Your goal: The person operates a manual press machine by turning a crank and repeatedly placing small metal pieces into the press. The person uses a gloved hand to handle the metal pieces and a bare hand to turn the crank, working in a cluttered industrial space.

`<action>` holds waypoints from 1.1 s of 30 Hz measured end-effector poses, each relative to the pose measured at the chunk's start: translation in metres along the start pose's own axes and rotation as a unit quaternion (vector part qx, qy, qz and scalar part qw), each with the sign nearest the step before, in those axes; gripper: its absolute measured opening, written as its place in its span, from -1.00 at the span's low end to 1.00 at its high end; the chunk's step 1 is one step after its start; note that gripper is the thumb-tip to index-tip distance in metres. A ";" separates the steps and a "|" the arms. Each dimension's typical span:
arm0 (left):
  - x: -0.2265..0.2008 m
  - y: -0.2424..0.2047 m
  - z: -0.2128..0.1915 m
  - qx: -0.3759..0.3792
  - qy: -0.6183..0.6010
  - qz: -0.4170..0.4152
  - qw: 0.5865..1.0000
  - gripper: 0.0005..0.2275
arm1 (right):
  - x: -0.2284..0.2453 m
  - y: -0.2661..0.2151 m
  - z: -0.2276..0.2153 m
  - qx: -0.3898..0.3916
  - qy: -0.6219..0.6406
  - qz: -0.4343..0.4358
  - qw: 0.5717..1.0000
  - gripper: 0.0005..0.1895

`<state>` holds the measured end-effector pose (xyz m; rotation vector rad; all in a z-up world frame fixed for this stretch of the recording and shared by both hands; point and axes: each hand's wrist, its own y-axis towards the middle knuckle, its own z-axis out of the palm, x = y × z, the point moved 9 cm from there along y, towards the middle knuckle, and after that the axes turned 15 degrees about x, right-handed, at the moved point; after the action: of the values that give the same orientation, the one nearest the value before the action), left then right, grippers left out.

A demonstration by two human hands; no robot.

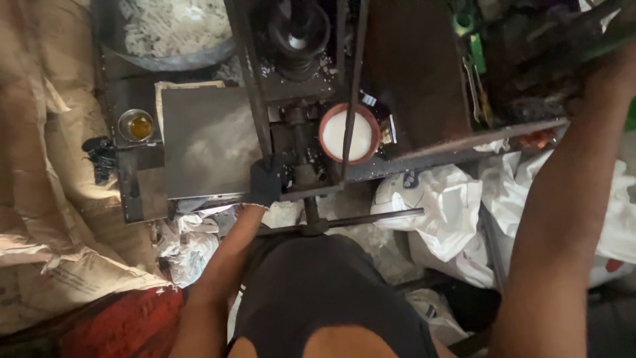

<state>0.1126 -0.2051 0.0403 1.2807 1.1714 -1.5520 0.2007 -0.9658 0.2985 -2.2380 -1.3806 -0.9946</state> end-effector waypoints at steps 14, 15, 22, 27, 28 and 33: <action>-0.010 -0.005 -0.004 -0.002 0.071 -0.006 0.997 -0.70 | -0.016 0.006 0.018 0.017 -0.006 0.010 1.000 -0.56; -0.010 -0.006 -0.003 -0.001 0.055 0.001 0.998 -0.71 | -0.017 0.007 0.018 0.018 -0.005 0.010 1.000 -0.56; -0.002 -0.005 -0.004 -0.012 0.024 -0.016 1.000 -0.75 | -0.024 0.010 0.024 0.025 -0.004 0.014 1.000 -0.57; -0.006 -0.005 -0.002 -0.010 0.015 -0.043 0.999 -0.77 | -0.032 0.004 0.019 0.024 -0.002 0.020 1.000 -0.57; -0.008 -0.004 -0.002 -0.007 0.006 -0.045 0.999 -0.79 | -0.034 0.002 0.018 0.022 -0.002 0.020 1.000 -0.57; -0.020 -0.009 0.002 -0.002 -0.001 -0.029 1.000 -0.81 | -0.043 -0.008 0.008 0.018 -0.001 0.029 0.999 -0.58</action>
<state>0.1076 -0.2040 0.0616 1.2521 1.2205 -1.5907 0.1842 -0.9849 0.2618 -2.2402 -1.3172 -0.9399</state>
